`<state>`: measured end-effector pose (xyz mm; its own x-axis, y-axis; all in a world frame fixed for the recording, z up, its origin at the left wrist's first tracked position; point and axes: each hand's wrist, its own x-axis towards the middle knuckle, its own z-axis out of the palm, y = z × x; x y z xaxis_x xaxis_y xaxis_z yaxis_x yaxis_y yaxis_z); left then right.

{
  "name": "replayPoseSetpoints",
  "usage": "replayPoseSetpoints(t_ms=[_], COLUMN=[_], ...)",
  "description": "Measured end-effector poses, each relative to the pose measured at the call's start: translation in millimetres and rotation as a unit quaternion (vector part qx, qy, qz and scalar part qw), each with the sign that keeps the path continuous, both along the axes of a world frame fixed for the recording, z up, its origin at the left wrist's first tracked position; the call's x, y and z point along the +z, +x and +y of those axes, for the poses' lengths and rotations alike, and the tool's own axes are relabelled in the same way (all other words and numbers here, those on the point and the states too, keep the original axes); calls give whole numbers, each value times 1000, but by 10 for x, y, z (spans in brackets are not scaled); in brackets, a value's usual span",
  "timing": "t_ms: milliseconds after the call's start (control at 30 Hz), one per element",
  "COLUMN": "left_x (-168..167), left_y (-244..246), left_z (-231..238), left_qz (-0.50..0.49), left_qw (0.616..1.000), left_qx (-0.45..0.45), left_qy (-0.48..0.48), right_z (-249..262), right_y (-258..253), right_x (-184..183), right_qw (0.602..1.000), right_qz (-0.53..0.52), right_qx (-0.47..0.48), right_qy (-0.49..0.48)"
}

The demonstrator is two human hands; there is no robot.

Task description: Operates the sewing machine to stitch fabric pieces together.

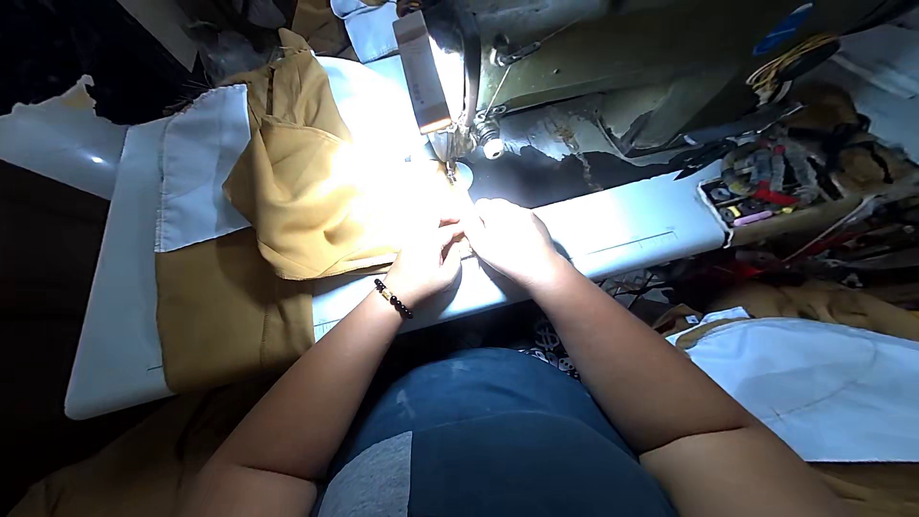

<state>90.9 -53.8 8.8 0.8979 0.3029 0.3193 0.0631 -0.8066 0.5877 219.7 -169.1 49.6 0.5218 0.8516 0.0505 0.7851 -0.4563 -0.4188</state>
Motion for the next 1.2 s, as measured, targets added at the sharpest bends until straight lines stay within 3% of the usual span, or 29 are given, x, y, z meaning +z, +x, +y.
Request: replayPoseSetpoints(t_ms=[133, 267, 433, 500, 600, 767, 900, 1200], left_x=[-4, 188, 125, 81, 50, 28, 26, 16], left_y=[45, 213, 392, 296, 46, -88, -94, -104], left_z=[39, 35, 230, 210, 142, 93, 94, 112], left_qz=[13, 140, 2, -7, 66, 58, 58, 59], left_qw=[998, 971, 966, 969, 987, 989, 990, 991], left_qx=[-43, 6, -75, -98, -93, -101, -101, -103], left_qy=[54, 194, 248, 226, 113, 91, 78, 68], right_z=[-17, -18, -20, -44, -60, -76, -80, -160], right_y=[26, 81, 45, 19, 14, -3, -2, 69], right_x=[68, 133, 92, 32, -16, -192, -324, -251], right_qw=[999, 992, 989, 994, 998, 993, 982, 984], right_qz=[39, 117, 133, 90, 33, -24, -29, -29], right_qx=[4, -50, -69, -51, -24, -4, 42, 108], right_qy=[-36, 16, -17, -45, -47, 115, 184, 138])
